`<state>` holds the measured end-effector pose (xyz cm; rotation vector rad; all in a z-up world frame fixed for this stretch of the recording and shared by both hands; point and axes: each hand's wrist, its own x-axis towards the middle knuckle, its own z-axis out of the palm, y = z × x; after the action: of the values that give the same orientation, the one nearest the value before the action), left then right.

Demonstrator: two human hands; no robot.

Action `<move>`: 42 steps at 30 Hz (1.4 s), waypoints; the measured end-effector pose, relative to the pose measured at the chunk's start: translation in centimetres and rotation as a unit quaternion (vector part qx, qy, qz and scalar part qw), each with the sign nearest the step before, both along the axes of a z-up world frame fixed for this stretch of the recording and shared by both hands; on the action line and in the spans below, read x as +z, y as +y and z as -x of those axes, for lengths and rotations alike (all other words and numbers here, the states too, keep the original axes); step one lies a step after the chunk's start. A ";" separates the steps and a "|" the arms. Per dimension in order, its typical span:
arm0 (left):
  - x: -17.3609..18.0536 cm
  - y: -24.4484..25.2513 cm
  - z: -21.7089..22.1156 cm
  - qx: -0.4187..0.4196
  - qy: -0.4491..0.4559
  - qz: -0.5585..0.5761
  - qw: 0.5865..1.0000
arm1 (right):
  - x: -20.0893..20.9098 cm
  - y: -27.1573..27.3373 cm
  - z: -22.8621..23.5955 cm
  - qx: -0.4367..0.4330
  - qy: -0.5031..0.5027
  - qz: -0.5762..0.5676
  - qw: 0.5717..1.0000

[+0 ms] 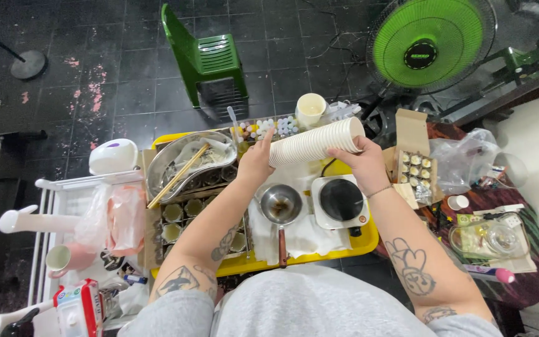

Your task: The person sits at a candle-making workbench and repeatedly wipes the inside and outside of a white plastic pouring cup with tissue, setting the cup down and picking it back up to wipe more. They then use chopsticks to lift finished wicks out of a mold tray on the bench.

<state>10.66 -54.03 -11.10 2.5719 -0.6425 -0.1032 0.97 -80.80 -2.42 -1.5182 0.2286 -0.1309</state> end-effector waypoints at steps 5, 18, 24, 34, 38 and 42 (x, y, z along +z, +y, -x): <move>2.1 -3.0 0.8 -0.006 -0.010 0.106 0.994 | 6.1 0.1 0.6 -0.007 -0.074 0.074 0.994; -2.6 -11.8 1.2 0.106 0.102 0.250 0.957 | 9.8 1.1 -2.8 0.068 -0.113 0.474 0.871; -3.9 -12.4 1.5 0.099 0.105 0.208 0.967 | 8.5 -0.2 -2.4 0.063 -0.147 0.471 0.868; 2.3 -9.0 4.7 0.164 0.084 0.180 0.966 | 8.7 -0.4 -2.6 0.035 -0.248 0.528 0.812; 7.2 -5.9 8.0 0.185 0.107 0.261 0.941 | 8.9 0.1 -2.7 0.042 -0.255 0.520 0.814; 11.8 -1.1 11.4 0.189 0.168 0.376 0.892 | 8.3 -0.2 -2.5 0.038 -0.234 0.510 0.827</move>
<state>-0.76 -55.16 0.73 1.8105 -0.0121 -0.1332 3.44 -80.97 5.85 -2.4878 -0.3736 -0.6329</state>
